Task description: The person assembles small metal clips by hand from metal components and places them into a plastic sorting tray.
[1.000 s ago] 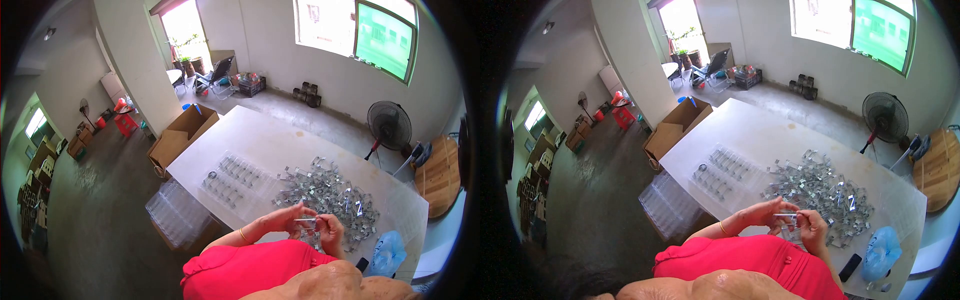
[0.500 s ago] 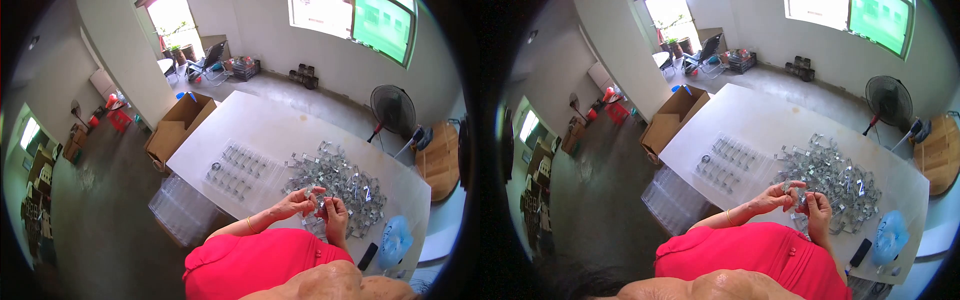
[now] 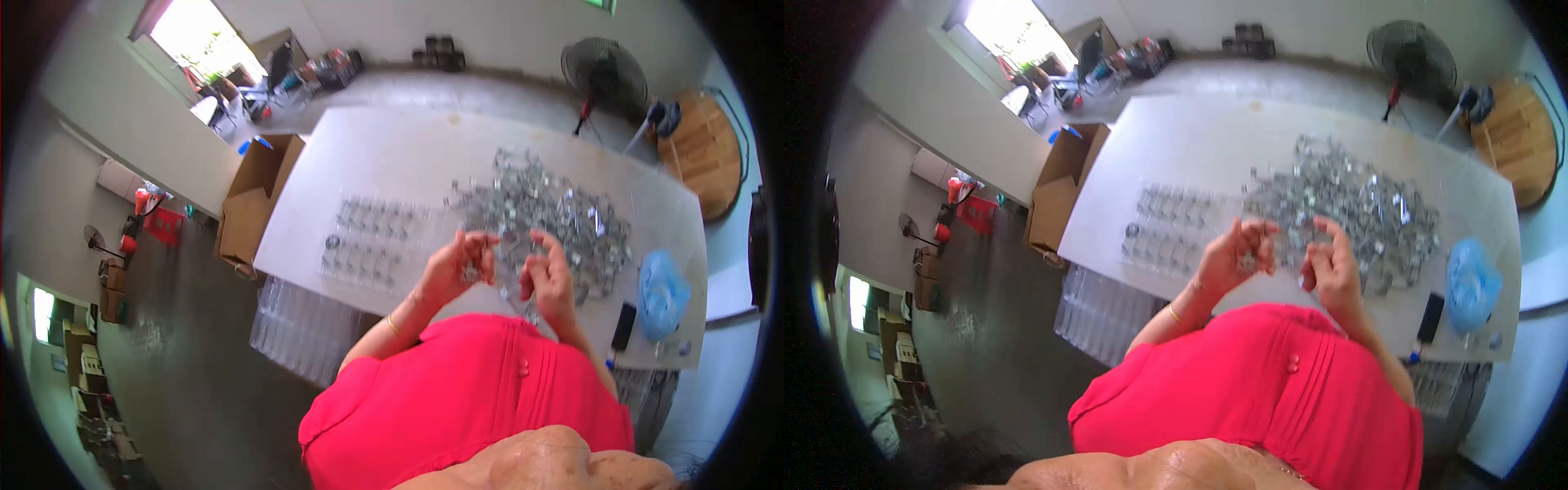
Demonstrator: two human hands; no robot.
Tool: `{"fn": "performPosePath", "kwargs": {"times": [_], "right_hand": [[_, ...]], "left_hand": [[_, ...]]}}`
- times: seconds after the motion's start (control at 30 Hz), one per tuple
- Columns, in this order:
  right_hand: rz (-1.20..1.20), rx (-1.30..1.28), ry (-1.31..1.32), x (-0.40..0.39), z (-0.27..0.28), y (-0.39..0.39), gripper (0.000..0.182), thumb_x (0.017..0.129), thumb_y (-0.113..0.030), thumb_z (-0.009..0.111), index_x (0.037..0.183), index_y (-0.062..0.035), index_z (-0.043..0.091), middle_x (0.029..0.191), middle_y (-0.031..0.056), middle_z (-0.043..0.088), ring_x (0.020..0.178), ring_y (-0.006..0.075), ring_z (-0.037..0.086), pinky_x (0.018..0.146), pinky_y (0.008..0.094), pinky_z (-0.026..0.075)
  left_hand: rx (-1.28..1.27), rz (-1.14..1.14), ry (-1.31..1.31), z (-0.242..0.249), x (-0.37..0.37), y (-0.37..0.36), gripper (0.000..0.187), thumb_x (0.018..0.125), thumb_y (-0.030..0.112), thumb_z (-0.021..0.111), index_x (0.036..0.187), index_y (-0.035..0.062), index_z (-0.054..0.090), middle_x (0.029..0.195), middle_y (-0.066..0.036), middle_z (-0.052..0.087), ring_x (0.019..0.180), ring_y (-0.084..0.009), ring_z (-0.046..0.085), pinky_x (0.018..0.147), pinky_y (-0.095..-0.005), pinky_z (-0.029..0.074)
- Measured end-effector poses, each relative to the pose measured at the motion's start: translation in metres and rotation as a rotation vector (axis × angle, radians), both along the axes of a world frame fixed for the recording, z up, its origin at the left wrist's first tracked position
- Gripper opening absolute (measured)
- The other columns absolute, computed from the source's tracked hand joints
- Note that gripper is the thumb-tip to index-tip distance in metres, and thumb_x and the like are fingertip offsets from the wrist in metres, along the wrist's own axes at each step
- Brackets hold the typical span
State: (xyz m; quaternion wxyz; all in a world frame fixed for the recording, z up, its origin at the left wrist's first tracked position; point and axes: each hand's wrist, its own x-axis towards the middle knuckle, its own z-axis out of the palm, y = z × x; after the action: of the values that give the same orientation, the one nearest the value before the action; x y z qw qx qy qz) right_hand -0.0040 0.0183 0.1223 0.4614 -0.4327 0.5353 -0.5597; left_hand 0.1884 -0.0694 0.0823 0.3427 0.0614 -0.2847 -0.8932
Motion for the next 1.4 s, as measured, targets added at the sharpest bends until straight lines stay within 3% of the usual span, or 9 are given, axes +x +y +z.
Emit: {"fn": "performPosePath", "kwargs": {"times": [0.13, 0.3, 0.47, 0.67, 0.9, 1.17, 1.37, 1.4], "right_hand": [[0.072, 0.028, 0.061, -0.005, 0.024, 0.008, 0.036, 0.104, -0.016, 0.052, 0.136, -0.0039, 0.042, 0.068, 0.0004, 0.056, 0.051, 0.0063, 0.046, 0.047, 0.0224, 0.039], [0.165, 0.088, 0.061, -0.007, 0.046, 0.014, 0.037, 0.103, -0.013, 0.052, 0.136, -0.0020, 0.039, 0.068, 0.0017, 0.056, 0.052, 0.0066, 0.048, 0.048, 0.0221, 0.040], [0.306, 0.153, 0.008, -0.018, 0.054, 0.021, 0.041, 0.103, -0.011, 0.052, 0.140, -0.0014, 0.037, 0.071, 0.0035, 0.058, 0.053, 0.0078, 0.051, 0.050, 0.0228, 0.042], [0.363, 0.171, -0.018, -0.042, 0.054, 0.029, 0.042, 0.102, -0.011, 0.052, 0.141, -0.0016, 0.038, 0.069, 0.0032, 0.058, 0.052, 0.0077, 0.051, 0.049, 0.0228, 0.042], [0.449, 0.229, -0.053, -0.074, 0.046, 0.037, 0.037, 0.101, -0.011, 0.052, 0.137, -0.0037, 0.044, 0.067, 0.0024, 0.058, 0.050, 0.0068, 0.051, 0.046, 0.0237, 0.042], [0.542, 0.269, -0.072, -0.106, 0.035, 0.045, 0.038, 0.102, -0.014, 0.053, 0.137, -0.0006, 0.046, 0.072, 0.0028, 0.060, 0.056, 0.0078, 0.054, 0.050, 0.0249, 0.046], [0.631, 0.273, -0.272, -0.148, 0.019, 0.048, 0.039, 0.103, -0.013, 0.052, 0.138, 0.0016, 0.043, 0.077, 0.0075, 0.065, 0.056, 0.0121, 0.063, 0.050, 0.0262, 0.051], [0.643, 0.292, -0.310, -0.155, 0.017, 0.049, 0.040, 0.103, -0.014, 0.052, 0.139, 0.0015, 0.043, 0.078, 0.0079, 0.066, 0.057, 0.0127, 0.064, 0.051, 0.0263, 0.052]], "left_hand": [[0.013, -0.053, 0.035, -0.002, -0.002, 0.005, 0.066, 0.106, 0.055, 0.028, 0.121, -0.0013, 0.058, 0.072, -0.004, 0.049, 0.060, -0.0149, 0.045, 0.061, -0.0326, 0.042], [-0.101, -0.031, -0.161, 0.008, -0.010, 0.021, 0.066, 0.106, 0.054, 0.028, 0.118, -0.0037, 0.059, 0.068, -0.002, 0.048, 0.059, -0.0129, 0.043, 0.057, -0.0282, 0.040], [-0.359, 0.055, -0.591, 0.010, -0.024, 0.039, 0.064, 0.104, 0.055, 0.037, 0.120, -0.0020, 0.061, 0.072, -0.002, 0.052, 0.061, -0.0092, 0.046, 0.055, -0.0253, 0.035], [-0.449, 0.096, -0.657, 0.014, -0.040, 0.051, 0.060, 0.104, 0.053, 0.041, 0.115, -0.0004, 0.065, 0.073, 0.000, 0.053, 0.064, -0.0068, 0.044, 0.055, -0.0246, 0.032], [-0.536, 0.109, -0.708, 0.013, -0.059, 0.064, 0.051, 0.106, 0.047, 0.042, 0.109, 0.0016, 0.065, 0.074, 0.001, 0.051, 0.065, -0.0070, 0.041, 0.056, -0.0252, 0.032], [-0.910, 0.117, -0.889, 0.012, -0.080, 0.076, 0.051, 0.106, 0.047, 0.040, 0.093, 0.0023, 0.061, 0.074, 0.000, 0.051, 0.068, -0.0103, 0.046, 0.060, -0.0282, 0.039], [-0.854, -0.020, -0.878, 0.013, -0.109, 0.082, 0.051, 0.107, 0.045, 0.038, 0.085, 0.0012, 0.054, 0.071, -0.004, 0.050, 0.068, -0.0134, 0.045, 0.062, -0.0317, 0.040], [-0.890, -0.015, -0.925, 0.014, -0.115, 0.084, 0.046, 0.107, 0.040, 0.040, 0.088, 0.0010, 0.055, 0.072, -0.008, 0.054, 0.066, -0.0207, 0.051, 0.063, -0.0352, 0.042]]}}
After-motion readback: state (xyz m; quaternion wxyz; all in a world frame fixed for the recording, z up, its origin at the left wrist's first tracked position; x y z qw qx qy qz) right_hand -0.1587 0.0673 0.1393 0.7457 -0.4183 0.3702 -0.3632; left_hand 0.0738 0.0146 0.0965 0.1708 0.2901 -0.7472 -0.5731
